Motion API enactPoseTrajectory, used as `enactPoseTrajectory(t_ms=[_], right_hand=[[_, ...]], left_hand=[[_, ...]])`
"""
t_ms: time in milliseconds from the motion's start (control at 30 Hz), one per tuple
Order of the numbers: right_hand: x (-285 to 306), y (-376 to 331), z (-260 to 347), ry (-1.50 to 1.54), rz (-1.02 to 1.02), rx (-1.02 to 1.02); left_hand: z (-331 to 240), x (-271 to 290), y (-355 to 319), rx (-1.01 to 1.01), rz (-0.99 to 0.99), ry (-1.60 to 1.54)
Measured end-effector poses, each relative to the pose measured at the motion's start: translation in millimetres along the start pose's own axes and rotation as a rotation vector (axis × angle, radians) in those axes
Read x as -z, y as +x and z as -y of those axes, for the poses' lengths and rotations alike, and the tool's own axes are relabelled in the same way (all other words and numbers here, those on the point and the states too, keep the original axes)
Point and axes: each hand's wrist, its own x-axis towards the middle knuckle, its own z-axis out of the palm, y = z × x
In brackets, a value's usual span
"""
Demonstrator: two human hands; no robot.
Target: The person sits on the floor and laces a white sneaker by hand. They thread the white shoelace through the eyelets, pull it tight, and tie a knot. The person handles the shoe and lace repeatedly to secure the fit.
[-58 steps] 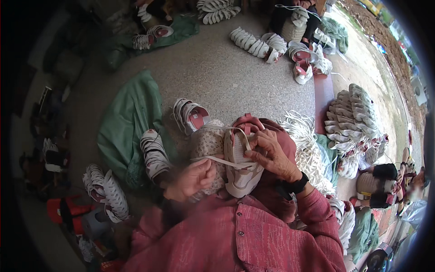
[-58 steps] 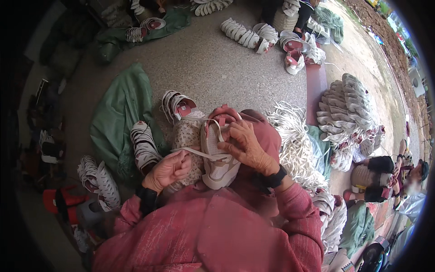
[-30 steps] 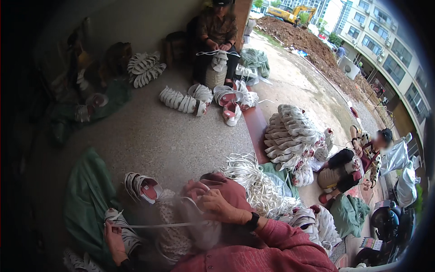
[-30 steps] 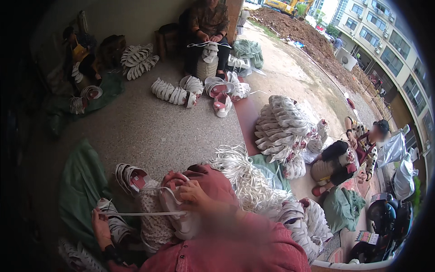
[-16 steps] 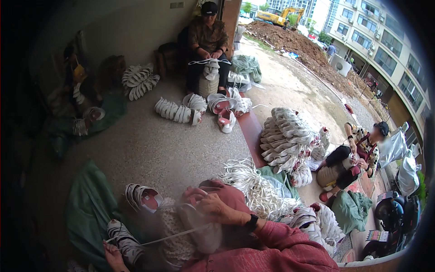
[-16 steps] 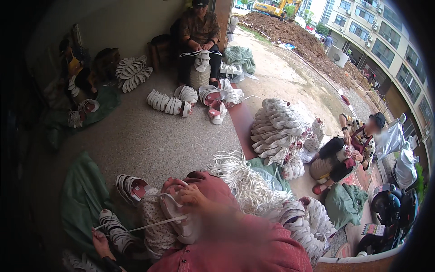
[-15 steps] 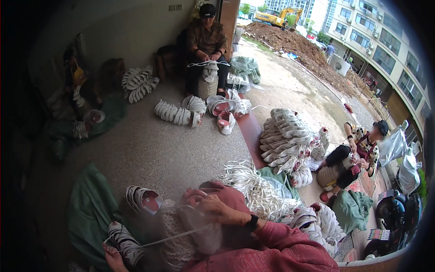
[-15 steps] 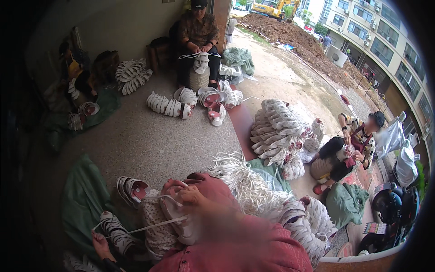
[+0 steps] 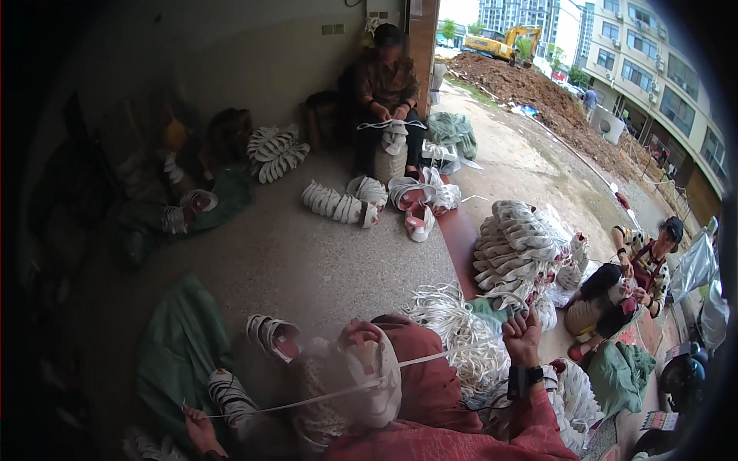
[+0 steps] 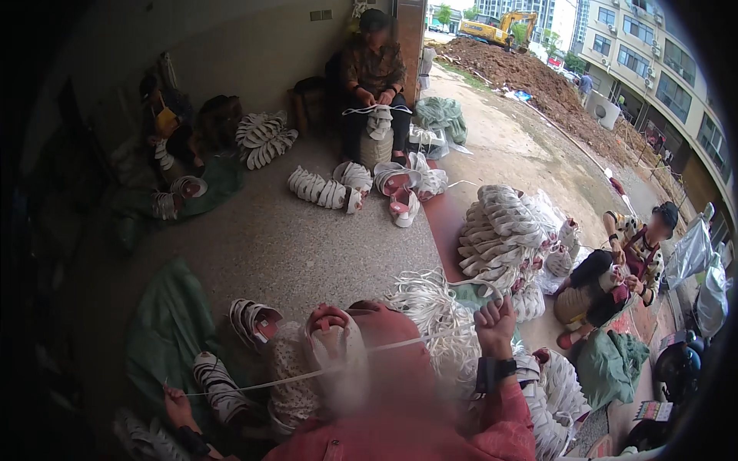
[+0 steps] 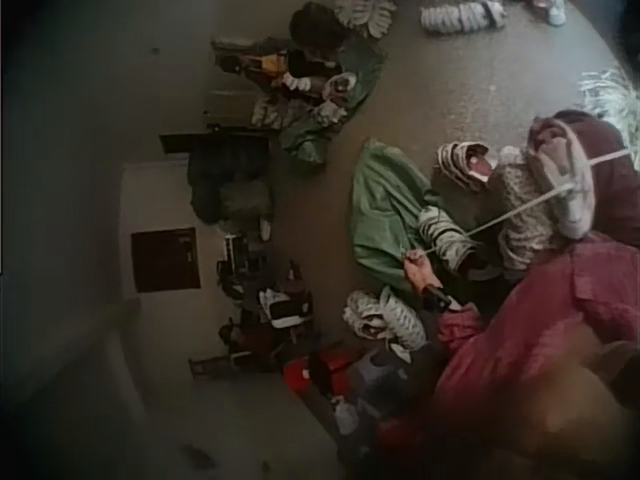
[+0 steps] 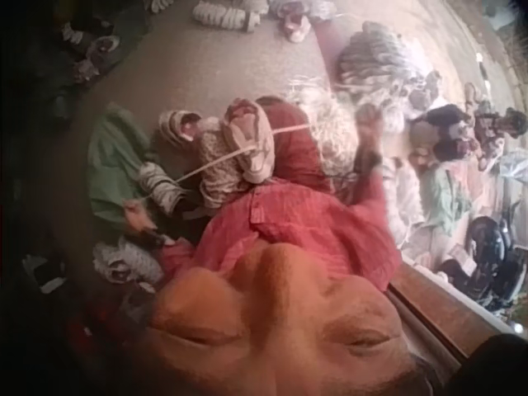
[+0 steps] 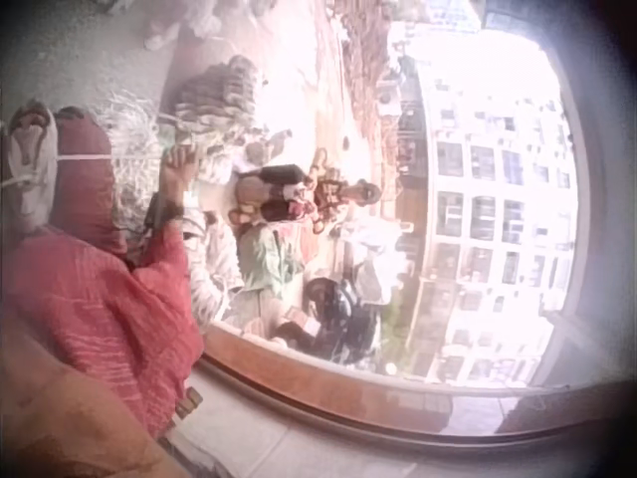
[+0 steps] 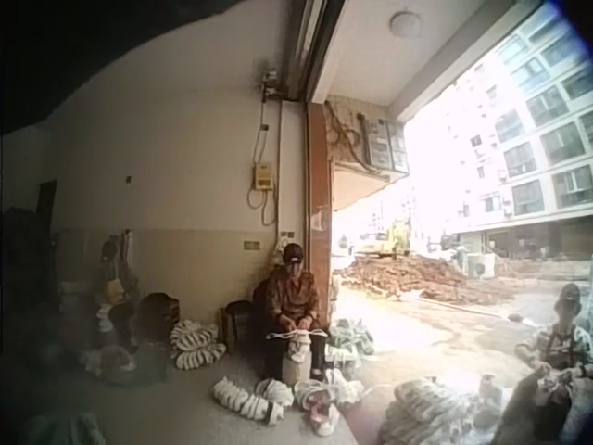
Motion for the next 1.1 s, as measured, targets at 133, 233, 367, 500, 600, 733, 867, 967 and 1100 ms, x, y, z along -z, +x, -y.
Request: enactPoseTrajectory(t_ms=[133,233,367,500,600,733,867,967,1100], right_hand=[[68,14,83,0.173,-0.281,0.052],[110,25,119,-0.416,-0.428,0.304],[72,41,49,-1.434,-0.433,0.695],[21,34,-51,-1.9,0.272,0.681],[-71,-13,-152,-1.539,0.466,0.083],[-93,-34,-225,-1.505,0.776,0.128],[-72,-20,-265,-1.493,0.832,0.198],[-64,-17,-267,-1.508,0.828,0.184],[-62,-10,-273,-1.558,0.81,0.211]], left_hand=[[-12,-15,-13,-0.073,0.025,0.032],[-4,-37,-30,-0.135,-0.021,0.176],[19,-99,-59,-0.213,0.091,0.421],[100,-159,-80,-0.199,0.297,0.828],[169,-191,-105,-0.119,0.508,1.188],[286,-218,-152,-0.225,0.835,1.266],[360,-213,-176,-0.17,0.97,1.283],[387,-199,-171,-0.336,0.98,1.414],[391,-202,-169,-0.374,0.987,1.457]])
